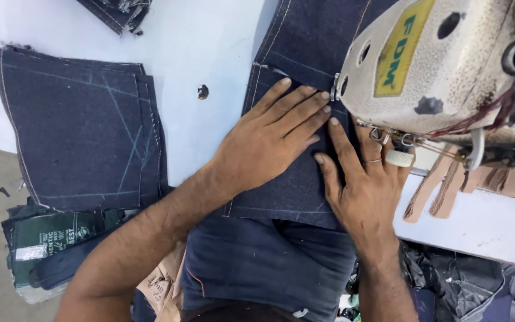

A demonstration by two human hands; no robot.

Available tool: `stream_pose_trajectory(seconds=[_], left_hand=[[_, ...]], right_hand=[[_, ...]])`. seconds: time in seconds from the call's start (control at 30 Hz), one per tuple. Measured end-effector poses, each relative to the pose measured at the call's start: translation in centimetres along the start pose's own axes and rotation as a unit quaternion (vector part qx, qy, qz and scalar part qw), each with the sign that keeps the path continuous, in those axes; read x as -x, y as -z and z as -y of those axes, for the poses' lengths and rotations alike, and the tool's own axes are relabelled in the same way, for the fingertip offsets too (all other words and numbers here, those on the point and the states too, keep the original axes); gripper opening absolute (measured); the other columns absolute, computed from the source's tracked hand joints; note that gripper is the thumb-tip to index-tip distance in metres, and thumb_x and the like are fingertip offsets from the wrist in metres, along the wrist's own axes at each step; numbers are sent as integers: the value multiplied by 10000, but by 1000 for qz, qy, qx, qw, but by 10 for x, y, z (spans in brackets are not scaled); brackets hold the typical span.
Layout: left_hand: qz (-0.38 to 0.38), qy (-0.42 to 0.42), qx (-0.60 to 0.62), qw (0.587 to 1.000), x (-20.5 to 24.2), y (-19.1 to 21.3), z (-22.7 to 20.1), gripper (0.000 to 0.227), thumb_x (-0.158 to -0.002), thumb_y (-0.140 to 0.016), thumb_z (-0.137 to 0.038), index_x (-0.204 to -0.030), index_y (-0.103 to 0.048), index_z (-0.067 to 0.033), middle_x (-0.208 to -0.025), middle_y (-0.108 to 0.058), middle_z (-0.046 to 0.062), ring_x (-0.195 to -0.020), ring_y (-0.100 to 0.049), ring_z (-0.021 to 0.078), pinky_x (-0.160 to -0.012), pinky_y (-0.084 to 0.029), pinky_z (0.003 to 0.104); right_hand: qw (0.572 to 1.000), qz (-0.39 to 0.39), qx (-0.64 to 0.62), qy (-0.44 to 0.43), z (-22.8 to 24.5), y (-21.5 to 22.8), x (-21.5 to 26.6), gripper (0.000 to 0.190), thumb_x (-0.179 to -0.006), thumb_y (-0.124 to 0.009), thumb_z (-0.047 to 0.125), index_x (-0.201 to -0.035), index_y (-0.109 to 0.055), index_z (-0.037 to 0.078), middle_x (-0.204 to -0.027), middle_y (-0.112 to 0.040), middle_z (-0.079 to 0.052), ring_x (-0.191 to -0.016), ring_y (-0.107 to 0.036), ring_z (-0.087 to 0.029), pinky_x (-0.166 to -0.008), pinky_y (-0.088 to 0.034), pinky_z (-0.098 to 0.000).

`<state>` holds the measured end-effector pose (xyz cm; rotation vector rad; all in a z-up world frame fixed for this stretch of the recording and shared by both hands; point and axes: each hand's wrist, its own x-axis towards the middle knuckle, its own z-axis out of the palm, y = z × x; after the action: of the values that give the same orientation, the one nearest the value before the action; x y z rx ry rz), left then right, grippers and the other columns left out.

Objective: Stitching denim components using an industrial sewing machine in a manufacturing setting.

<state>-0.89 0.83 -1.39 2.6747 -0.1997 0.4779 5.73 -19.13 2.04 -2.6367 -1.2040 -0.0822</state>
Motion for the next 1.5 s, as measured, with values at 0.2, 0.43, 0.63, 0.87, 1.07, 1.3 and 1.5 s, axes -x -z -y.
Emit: stream_pose_trajectory(seconds=[0.2,0.43,0.63,0.87,1.07,1.3,1.5], left_hand=[[0,-4,-4,1000,-3,0,3,417,-1069,-679,-276,-1411,-649,-39,-1515,-574,93,-1476,-459,251,-1299,-284,466],[-4,-26,-30,999,-11,0,10,367,-1054,-639,-228,-1381,-674,-63,-1534,-561,107,-1481,-451,262,-1297,-276,482],[12,-24,5,1000,-15,0,15,312,-1040,-636,-204,-1317,-699,-75,-1532,-550,121,-1483,-437,284,-1293,-263,497],[74,-33,43,996,27,21,-20,485,-997,-661,-356,-1383,-643,-63,-1580,-477,141,-1521,-346,293,-1288,-204,488],[150,-51,42,986,76,32,-41,622,-868,-743,-406,-1407,-635,-113,-1601,-463,94,-1536,-317,263,-1299,-176,478],[114,-46,49,991,70,42,-49,481,-905,-751,-356,-1303,-707,-90,-1514,-550,108,-1464,-426,290,-1251,-279,489],[71,1,104,992,72,26,-41,274,-1067,-666,-267,-1259,-748,-89,-1398,-676,33,-1436,-492,206,-1242,-337,467]], right_hand=[[1000,-7,-7,2,0,-1,-3,472,-1045,-716,374,-1461,-669,156,-1453,-599,-151,-1398,-501,-399,-1221,-298,-604],[1000,-16,5,0,-1,0,-13,468,-1059,-701,391,-1462,-679,156,-1404,-622,-157,-1359,-533,-385,-1212,-283,-642],[1000,-26,-4,-6,0,2,-14,446,-1070,-689,380,-1452,-683,150,-1409,-630,-143,-1366,-528,-366,-1200,-273,-646],[992,-39,-121,16,-1,11,37,371,-1000,-742,190,-1354,-699,88,-1507,-586,-145,-1426,-494,-369,-1225,-345,-547],[984,-20,-167,53,-1,25,74,274,-856,-792,103,-1127,-763,73,-1357,-661,-109,-1389,-547,-352,-1231,-379,-533],[987,-70,-109,93,-6,13,71,136,-912,-817,94,-1032,-759,69,-1208,-703,-60,-1235,-598,-311,-1109,-414,-487],[967,-65,-246,-27,14,32,63,107,-995,-726,139,-1071,-688,74,-1166,-657,-81,-1127,-575,-240,-1024,-430,-400]])
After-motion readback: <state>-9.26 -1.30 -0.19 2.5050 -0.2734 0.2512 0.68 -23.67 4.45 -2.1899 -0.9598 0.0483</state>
